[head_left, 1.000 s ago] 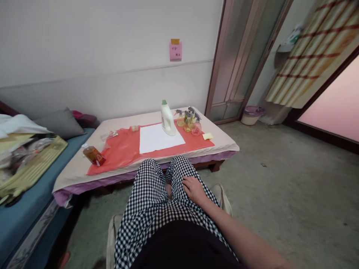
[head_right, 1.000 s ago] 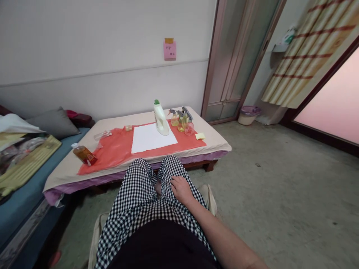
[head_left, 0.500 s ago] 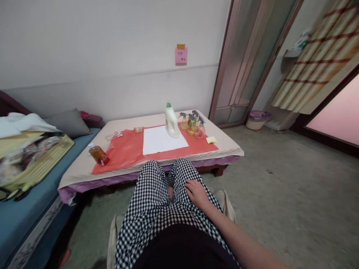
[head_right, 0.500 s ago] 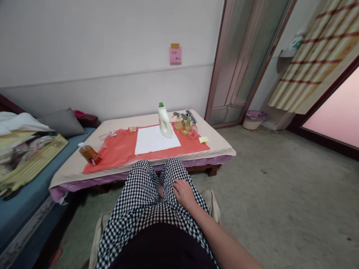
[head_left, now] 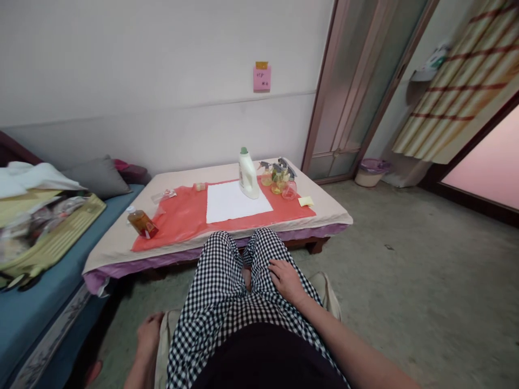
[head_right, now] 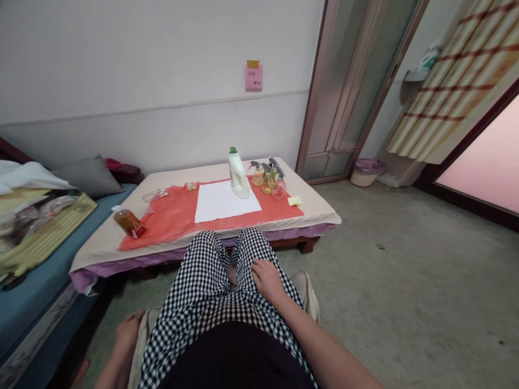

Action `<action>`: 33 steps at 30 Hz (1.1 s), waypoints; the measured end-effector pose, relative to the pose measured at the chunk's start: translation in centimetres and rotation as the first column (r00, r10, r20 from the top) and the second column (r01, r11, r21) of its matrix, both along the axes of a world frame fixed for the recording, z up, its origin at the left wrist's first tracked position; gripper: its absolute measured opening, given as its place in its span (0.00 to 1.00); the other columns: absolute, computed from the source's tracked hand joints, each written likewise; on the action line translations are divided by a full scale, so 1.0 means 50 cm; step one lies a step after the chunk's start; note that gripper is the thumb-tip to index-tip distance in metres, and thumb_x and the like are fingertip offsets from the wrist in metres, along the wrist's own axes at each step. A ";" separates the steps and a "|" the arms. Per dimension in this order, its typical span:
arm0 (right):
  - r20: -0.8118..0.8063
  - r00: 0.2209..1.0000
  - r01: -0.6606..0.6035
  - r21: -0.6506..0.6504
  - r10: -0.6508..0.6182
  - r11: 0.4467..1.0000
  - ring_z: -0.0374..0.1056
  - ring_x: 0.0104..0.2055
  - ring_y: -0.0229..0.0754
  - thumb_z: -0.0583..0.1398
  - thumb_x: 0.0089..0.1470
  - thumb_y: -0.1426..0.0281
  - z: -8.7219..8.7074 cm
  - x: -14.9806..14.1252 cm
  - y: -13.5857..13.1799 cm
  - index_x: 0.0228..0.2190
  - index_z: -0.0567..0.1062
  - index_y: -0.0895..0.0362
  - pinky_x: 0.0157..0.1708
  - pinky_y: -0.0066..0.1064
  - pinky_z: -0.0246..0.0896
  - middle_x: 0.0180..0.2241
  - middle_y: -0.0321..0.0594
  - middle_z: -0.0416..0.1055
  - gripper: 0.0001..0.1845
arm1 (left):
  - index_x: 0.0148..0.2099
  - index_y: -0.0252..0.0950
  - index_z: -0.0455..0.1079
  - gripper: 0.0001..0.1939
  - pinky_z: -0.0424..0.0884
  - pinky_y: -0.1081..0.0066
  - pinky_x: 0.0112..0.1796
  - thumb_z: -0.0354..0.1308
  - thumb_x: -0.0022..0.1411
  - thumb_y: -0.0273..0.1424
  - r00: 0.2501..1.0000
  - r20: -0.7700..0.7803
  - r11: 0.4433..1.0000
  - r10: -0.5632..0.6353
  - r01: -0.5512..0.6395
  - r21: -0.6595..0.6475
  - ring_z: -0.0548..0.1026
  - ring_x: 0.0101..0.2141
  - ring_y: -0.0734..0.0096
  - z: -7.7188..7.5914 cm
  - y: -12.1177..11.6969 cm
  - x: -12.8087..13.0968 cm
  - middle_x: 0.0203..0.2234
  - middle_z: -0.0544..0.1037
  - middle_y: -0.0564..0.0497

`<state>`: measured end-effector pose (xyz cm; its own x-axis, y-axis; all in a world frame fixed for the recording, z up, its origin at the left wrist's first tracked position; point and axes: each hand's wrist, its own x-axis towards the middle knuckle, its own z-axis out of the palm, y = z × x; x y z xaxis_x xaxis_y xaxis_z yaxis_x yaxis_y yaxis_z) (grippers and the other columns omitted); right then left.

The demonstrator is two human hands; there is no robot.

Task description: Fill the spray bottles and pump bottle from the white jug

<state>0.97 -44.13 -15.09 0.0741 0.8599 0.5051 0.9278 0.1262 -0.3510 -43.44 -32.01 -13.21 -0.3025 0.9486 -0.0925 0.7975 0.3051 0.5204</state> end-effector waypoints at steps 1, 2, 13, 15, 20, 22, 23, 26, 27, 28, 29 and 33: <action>0.000 1.000 0.003 -0.001 -0.003 1.000 0.70 0.52 0.46 0.60 0.61 0.74 0.000 0.000 0.000 0.44 0.79 0.58 0.53 0.43 0.66 0.51 0.46 0.76 0.11 | 0.46 0.32 0.73 0.10 0.77 0.66 0.38 0.60 0.68 0.34 1.000 0.003 1.000 0.010 -0.010 -0.017 0.79 0.37 0.65 -0.004 0.011 0.002 0.39 0.79 0.48; -0.001 1.000 0.007 -0.003 -0.007 1.000 0.70 0.52 0.46 0.60 0.61 0.74 0.000 0.000 0.000 0.44 0.79 0.58 0.53 0.43 0.66 0.51 0.45 0.75 0.10 | 0.45 0.32 0.73 0.08 0.76 0.68 0.37 0.58 0.67 0.31 1.000 0.001 1.000 0.017 -0.017 -0.024 0.79 0.36 0.66 -0.007 0.021 0.006 0.37 0.80 0.47; -0.025 1.000 0.017 -0.013 -0.017 1.000 0.70 0.51 0.46 0.59 0.61 0.74 0.005 -0.004 -0.005 0.44 0.79 0.56 0.53 0.42 0.66 0.51 0.44 0.76 0.12 | 0.52 0.33 0.72 0.18 0.69 0.59 0.50 0.46 0.67 0.31 0.911 -0.235 0.933 -0.338 0.358 0.046 0.75 0.50 0.53 0.009 0.018 0.079 0.53 0.75 0.36; -0.034 0.999 0.013 -0.006 -0.013 1.000 0.70 0.51 0.46 0.58 0.61 0.74 0.008 -0.006 -0.006 0.44 0.80 0.55 0.52 0.42 0.66 0.51 0.44 0.76 0.12 | 0.50 0.33 0.72 0.18 0.69 0.59 0.47 0.45 0.68 0.33 0.896 -0.260 0.929 -0.360 0.370 -0.013 0.77 0.48 0.52 0.005 0.014 0.080 0.50 0.77 0.36; -0.052 0.999 0.001 0.013 0.000 1.000 0.71 0.51 0.47 0.58 0.61 0.74 0.016 -0.014 -0.006 0.43 0.79 0.54 0.52 0.43 0.68 0.51 0.45 0.76 0.12 | 0.51 0.33 0.72 0.22 0.70 0.62 0.43 0.41 0.71 0.39 0.907 -0.237 0.936 -0.348 0.326 -0.129 0.79 0.44 0.51 -0.022 0.019 0.069 0.48 0.80 0.37; -0.058 0.998 -0.006 0.018 0.008 1.000 0.71 0.51 0.47 0.58 0.61 0.74 0.020 -0.016 -0.005 0.44 0.79 0.54 0.51 0.44 0.68 0.50 0.45 0.76 0.12 | 0.51 0.34 0.72 0.22 0.70 0.63 0.43 0.41 0.71 0.41 0.929 -0.183 0.944 -0.321 0.297 -0.146 0.79 0.44 0.52 -0.037 0.027 0.060 0.47 0.81 0.38; -0.061 0.998 -0.011 0.021 0.013 1.000 0.71 0.51 0.47 0.58 0.61 0.74 0.021 -0.017 -0.004 0.44 0.79 0.54 0.51 0.44 0.68 0.50 0.45 0.76 0.12 | 0.50 0.35 0.72 0.23 0.70 0.64 0.42 0.41 0.70 0.41 0.942 -0.153 0.949 -0.298 0.275 -0.155 0.80 0.43 0.52 -0.044 0.031 0.054 0.45 0.82 0.39; -0.069 0.997 -0.032 0.032 0.034 0.999 0.72 0.50 0.47 0.57 0.61 0.74 0.023 -0.021 -0.001 0.44 0.78 0.54 0.50 0.43 0.69 0.50 0.45 0.76 0.12 | 0.48 0.35 0.74 0.23 0.70 0.64 0.40 0.42 0.68 0.42 0.968 -0.097 0.962 -0.231 0.212 -0.171 0.80 0.41 0.51 -0.061 0.042 0.040 0.40 0.83 0.41; -0.071 0.997 -0.042 0.036 0.044 0.998 0.72 0.49 0.46 0.57 0.61 0.75 0.024 -0.022 0.000 0.44 0.78 0.54 0.49 0.42 0.70 0.50 0.45 0.76 0.13 | 0.47 0.36 0.75 0.23 0.70 0.64 0.39 0.43 0.68 0.42 0.971 -0.090 0.964 -0.220 0.202 -0.173 0.80 0.41 0.51 -0.064 0.043 0.037 0.40 0.84 0.41; -0.073 0.996 -0.053 0.040 0.055 0.998 0.72 0.49 0.46 0.57 0.61 0.75 0.024 -0.025 0.001 0.44 0.78 0.54 0.49 0.42 0.70 0.50 0.45 0.76 0.13 | 0.46 0.36 0.75 0.23 0.70 0.64 0.38 0.43 0.67 0.42 0.973 -0.086 0.964 -0.215 0.198 -0.176 0.80 0.40 0.50 -0.065 0.044 0.036 0.39 0.84 0.41; -0.074 0.995 -0.065 0.043 0.068 0.997 0.72 0.49 0.46 0.57 0.60 0.75 0.023 -0.028 0.003 0.44 0.78 0.54 0.49 0.42 0.70 0.50 0.45 0.76 0.13 | 0.46 0.37 0.76 0.22 0.70 0.64 0.38 0.44 0.66 0.42 0.974 -0.082 0.965 -0.211 0.194 -0.177 0.80 0.40 0.50 -0.065 0.044 0.035 0.39 0.84 0.42; -0.080 0.990 -0.114 0.056 0.119 0.992 0.72 0.49 0.46 0.58 0.60 0.75 0.024 -0.040 0.011 0.44 0.77 0.55 0.48 0.42 0.70 0.50 0.45 0.77 0.13 | 0.42 0.39 0.76 0.20 0.70 0.65 0.37 0.46 0.65 0.41 0.981 -0.052 0.968 -0.188 0.176 -0.179 0.81 0.39 0.52 -0.058 0.039 0.042 0.37 0.84 0.44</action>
